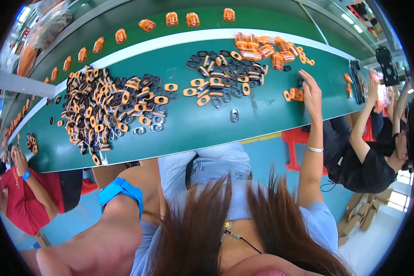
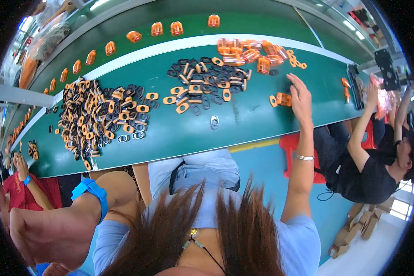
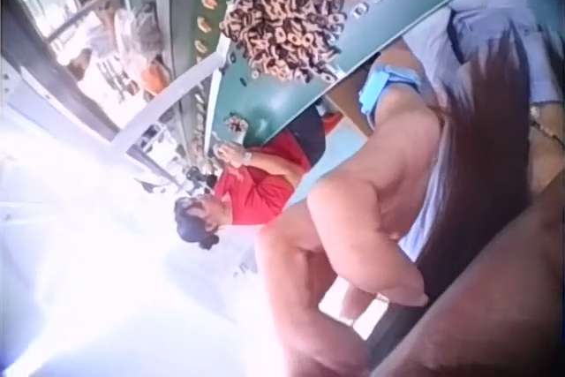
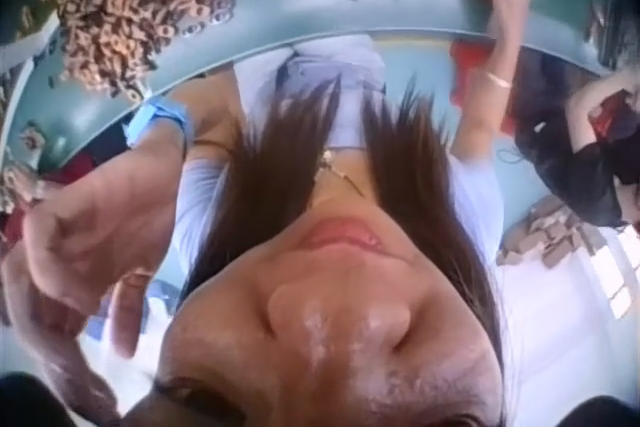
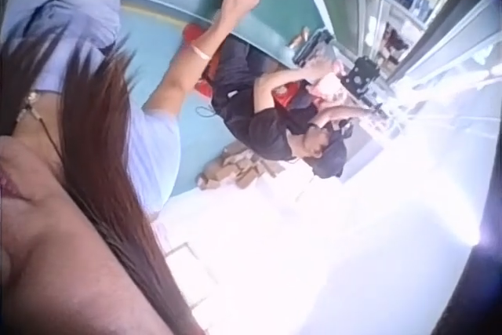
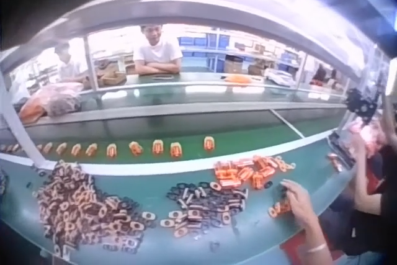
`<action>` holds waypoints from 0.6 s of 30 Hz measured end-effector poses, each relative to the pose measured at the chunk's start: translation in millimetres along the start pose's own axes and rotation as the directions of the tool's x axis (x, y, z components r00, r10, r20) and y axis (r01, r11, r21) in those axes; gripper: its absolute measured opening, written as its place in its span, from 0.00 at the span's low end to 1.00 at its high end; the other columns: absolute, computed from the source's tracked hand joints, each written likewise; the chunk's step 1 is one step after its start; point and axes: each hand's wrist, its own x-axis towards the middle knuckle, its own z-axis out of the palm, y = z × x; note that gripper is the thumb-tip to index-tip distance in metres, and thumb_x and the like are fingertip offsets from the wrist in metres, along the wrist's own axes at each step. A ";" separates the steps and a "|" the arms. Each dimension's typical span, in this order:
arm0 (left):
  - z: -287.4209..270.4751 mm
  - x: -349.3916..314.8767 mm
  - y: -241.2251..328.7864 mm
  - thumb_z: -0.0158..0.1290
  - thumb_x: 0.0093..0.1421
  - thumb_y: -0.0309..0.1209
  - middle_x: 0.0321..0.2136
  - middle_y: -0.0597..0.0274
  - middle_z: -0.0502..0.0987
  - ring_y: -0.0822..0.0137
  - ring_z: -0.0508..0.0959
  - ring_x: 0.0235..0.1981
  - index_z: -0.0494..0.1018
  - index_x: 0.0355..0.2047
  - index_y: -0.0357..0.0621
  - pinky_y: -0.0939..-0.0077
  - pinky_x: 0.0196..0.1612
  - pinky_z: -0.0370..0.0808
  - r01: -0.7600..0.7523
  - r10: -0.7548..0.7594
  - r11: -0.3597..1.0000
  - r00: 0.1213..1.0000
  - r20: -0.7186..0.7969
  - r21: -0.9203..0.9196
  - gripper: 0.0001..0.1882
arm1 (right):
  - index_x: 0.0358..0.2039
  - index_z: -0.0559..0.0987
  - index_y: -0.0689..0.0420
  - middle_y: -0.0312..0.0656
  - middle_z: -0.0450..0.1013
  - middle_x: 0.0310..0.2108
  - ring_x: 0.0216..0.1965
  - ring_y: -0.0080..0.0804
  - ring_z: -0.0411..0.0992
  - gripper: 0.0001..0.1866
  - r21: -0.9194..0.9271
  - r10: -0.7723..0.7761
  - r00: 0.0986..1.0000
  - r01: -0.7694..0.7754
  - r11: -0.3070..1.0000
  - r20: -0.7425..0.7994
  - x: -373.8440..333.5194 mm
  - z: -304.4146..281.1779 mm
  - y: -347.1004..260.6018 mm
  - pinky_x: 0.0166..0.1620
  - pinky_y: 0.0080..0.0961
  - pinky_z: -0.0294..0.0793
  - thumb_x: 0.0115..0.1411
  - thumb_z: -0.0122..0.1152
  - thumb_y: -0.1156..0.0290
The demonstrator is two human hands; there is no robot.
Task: The person assembles small electronic components by fitting a black piece into an orange casing by hand.
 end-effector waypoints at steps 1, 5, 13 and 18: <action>-7.2 0.7 6.7 0.45 0.60 0.36 0.38 0.70 0.74 0.73 0.67 0.44 0.78 0.34 0.51 0.79 0.40 0.67 -0.007 0.007 1.000 1.000 0.008 0.015 0.12 | 0.47 0.75 0.58 0.46 0.71 0.50 0.53 0.41 0.67 0.17 -0.084 -0.047 0.998 0.051 0.995 0.048 8.9 -0.7 -2.7 0.57 0.30 0.62 0.58 0.46 0.77; -20.7 3.2 23.4 0.44 0.61 0.36 0.38 0.70 0.74 0.73 0.67 0.45 0.79 0.34 0.51 0.78 0.40 0.67 -0.051 0.046 0.993 0.998 0.048 0.104 0.13 | 0.44 0.76 0.60 0.47 0.72 0.47 0.52 0.40 0.69 0.13 -0.080 -0.168 0.962 0.189 0.979 0.216 36.5 12.4 -19.1 0.55 0.31 0.64 0.61 0.49 0.72; -65.5 10.9 43.7 0.43 0.62 0.38 0.39 0.71 0.75 0.74 0.66 0.47 0.79 0.33 0.51 0.77 0.40 0.68 -0.131 0.106 0.962 0.988 0.114 0.241 0.15 | 0.43 0.77 0.61 0.44 0.76 0.41 0.44 0.33 0.74 0.12 -0.125 -0.193 0.962 0.219 0.968 0.191 90.0 17.1 -77.4 0.48 0.26 0.69 0.61 0.51 0.72; -101.8 -6.6 70.3 0.50 0.61 0.36 0.51 0.60 0.70 0.67 0.67 0.48 0.68 0.52 0.59 0.69 0.47 0.65 -0.269 0.256 0.959 0.956 0.144 0.084 0.18 | 0.43 0.75 0.62 0.48 0.76 0.39 0.42 0.38 0.74 0.17 -0.126 -0.188 0.953 0.222 0.967 0.236 185.4 112.5 -128.2 0.45 0.29 0.72 0.60 0.54 0.62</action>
